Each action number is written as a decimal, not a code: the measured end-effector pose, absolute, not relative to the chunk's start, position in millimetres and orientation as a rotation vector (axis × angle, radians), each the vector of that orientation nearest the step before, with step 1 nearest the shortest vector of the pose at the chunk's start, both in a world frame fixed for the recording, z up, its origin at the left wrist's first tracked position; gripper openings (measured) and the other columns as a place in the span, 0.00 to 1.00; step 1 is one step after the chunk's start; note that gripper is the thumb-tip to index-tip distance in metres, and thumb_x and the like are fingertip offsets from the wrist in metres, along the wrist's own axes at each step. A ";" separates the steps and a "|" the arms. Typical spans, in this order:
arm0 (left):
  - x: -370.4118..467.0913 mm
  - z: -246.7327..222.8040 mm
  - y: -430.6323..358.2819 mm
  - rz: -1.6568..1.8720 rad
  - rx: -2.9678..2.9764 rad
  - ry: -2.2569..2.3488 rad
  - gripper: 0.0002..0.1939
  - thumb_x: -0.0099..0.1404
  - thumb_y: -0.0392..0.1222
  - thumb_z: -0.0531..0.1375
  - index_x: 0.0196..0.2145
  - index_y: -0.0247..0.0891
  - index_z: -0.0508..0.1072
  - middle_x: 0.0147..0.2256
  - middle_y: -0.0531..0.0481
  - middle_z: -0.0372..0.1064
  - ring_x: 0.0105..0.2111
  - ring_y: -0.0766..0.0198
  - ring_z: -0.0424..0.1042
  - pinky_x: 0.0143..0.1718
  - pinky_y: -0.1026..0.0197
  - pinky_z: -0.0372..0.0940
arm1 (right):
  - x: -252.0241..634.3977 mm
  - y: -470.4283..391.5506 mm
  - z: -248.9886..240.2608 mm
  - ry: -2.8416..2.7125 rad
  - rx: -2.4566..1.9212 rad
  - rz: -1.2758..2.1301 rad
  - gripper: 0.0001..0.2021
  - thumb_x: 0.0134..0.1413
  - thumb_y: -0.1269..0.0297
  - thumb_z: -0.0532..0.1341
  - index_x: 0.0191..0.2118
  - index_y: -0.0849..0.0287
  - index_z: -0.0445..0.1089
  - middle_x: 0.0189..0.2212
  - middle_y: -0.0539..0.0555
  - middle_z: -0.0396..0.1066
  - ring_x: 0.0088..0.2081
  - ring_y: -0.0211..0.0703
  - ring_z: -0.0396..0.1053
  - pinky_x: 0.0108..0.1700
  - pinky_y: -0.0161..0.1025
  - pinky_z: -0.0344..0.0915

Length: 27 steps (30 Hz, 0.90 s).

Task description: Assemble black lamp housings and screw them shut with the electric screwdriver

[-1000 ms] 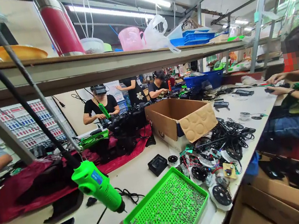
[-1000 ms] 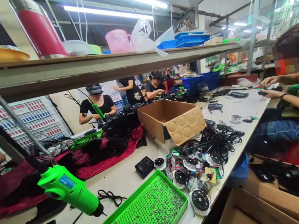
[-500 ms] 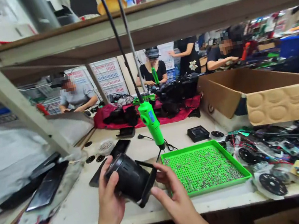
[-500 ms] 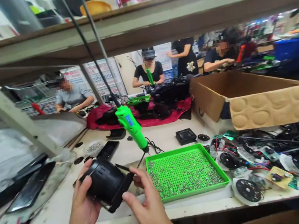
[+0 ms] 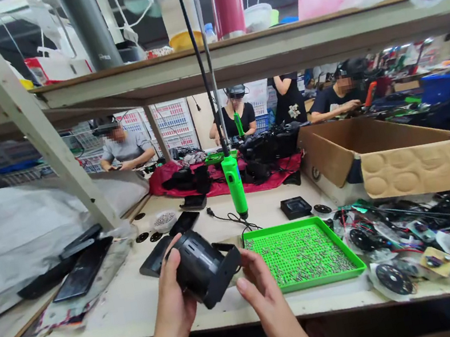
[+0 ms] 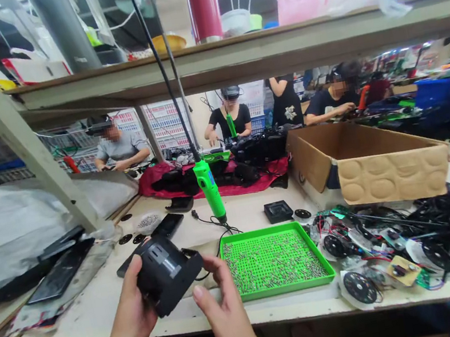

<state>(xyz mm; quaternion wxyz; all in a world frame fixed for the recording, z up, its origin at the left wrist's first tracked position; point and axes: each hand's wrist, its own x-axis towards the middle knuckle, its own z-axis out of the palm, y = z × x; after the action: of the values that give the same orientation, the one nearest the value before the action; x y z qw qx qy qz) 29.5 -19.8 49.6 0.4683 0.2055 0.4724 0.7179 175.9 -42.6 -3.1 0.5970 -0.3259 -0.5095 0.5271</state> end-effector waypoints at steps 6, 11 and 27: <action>25.4 30.7 -0.1 1.674 0.318 1.258 0.16 0.57 0.52 0.63 0.38 0.38 0.75 0.36 0.47 0.75 0.35 0.59 0.74 0.34 0.60 0.70 | 183.4 -39.8 -3.9 -1.289 -0.911 1.193 0.20 0.58 0.50 0.59 0.51 0.54 0.66 0.52 0.57 0.69 0.56 0.49 0.65 0.61 0.48 0.58; 13.0 16.9 4.1 1.679 0.354 1.223 0.25 0.50 0.54 0.67 0.45 0.44 0.75 0.42 0.51 0.74 0.41 0.58 0.73 0.35 0.62 0.68 | 177.8 -31.4 -13.6 -1.360 -1.008 1.064 0.24 0.60 0.51 0.58 0.59 0.51 0.58 0.59 0.58 0.63 0.60 0.49 0.61 0.62 0.50 0.57; -51.8 -18.8 15.5 1.420 0.483 1.169 0.31 0.50 0.64 0.65 0.47 0.43 0.75 0.59 0.45 0.64 0.63 0.51 0.54 0.64 0.51 0.47 | 113.3 32.8 40.4 -2.618 -0.601 0.454 0.43 0.57 0.58 0.63 0.70 0.55 0.36 0.67 0.60 0.47 0.67 0.54 0.49 0.65 0.52 0.51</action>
<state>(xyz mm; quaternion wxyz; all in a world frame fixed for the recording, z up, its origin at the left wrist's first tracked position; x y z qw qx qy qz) -51.8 15.5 -18.8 0.5812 0.2068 0.5002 0.6076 113.3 32.8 40.4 0.2073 -0.2160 -0.9401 0.1632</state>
